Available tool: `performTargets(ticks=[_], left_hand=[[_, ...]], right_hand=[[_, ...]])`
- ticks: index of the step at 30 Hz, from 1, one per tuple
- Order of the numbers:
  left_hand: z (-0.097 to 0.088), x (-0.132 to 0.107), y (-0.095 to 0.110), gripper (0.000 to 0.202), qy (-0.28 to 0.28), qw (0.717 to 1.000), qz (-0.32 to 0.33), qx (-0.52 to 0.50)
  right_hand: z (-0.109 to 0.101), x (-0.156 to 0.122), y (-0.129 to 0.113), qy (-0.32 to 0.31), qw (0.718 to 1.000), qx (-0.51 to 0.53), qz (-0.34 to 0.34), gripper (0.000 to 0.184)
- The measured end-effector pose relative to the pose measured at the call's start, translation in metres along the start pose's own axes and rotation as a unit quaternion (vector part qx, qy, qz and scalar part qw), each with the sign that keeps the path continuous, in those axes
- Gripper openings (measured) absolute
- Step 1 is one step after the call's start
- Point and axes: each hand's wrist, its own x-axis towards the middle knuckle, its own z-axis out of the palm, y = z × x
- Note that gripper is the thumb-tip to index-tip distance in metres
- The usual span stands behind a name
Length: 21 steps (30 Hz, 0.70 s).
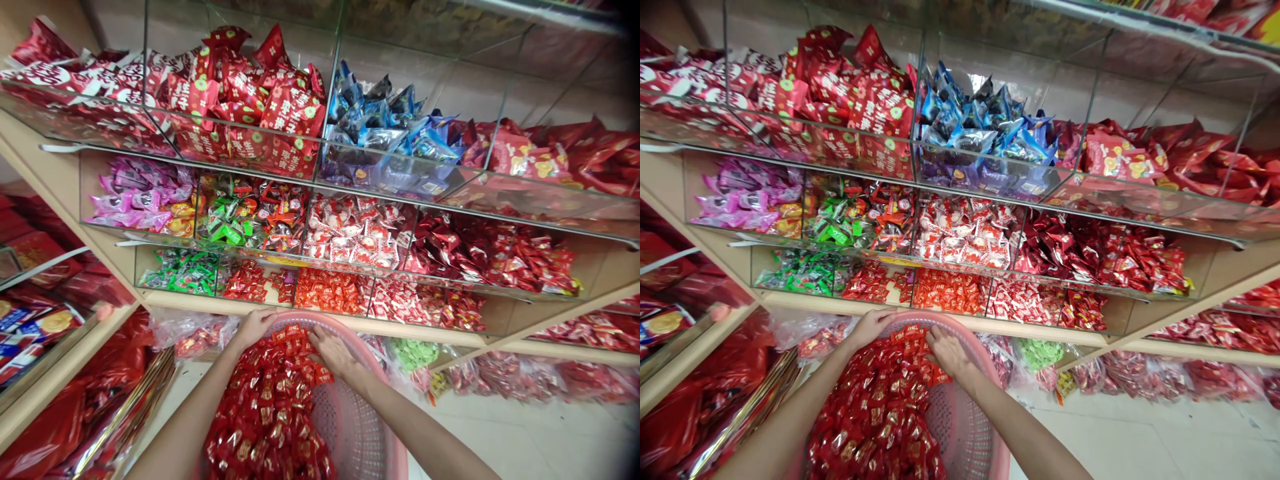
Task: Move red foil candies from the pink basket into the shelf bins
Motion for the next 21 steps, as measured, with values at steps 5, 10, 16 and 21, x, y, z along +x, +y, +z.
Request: performTargets(ticks=[5,10,16,21], left_hand=[[-0.0001,0.0002,-0.0007,0.044,0.005,1.0,0.007,-0.002],[-0.0005,0.0004,-0.0001,0.044,-0.003,1.0,-0.001,0.009],[0.0002,0.0008,-0.0029,0.044,-0.001,1.0,0.003,-0.001],[0.0001,0.0011,-0.0043,0.045,-0.001,1.0,-0.002,0.007]], right_hand=[[0.0018,-0.002,0.0031,-0.004,1.0,0.018,-0.009,0.017],[0.007,0.0,0.0028,-0.018,1.0,0.002,-0.013,0.016],[0.0044,-0.001,0.0025,0.006,1.0,0.011,-0.002,0.02],[0.0056,-0.0021,0.0078,-0.007,1.0,0.021,0.001,0.018]])
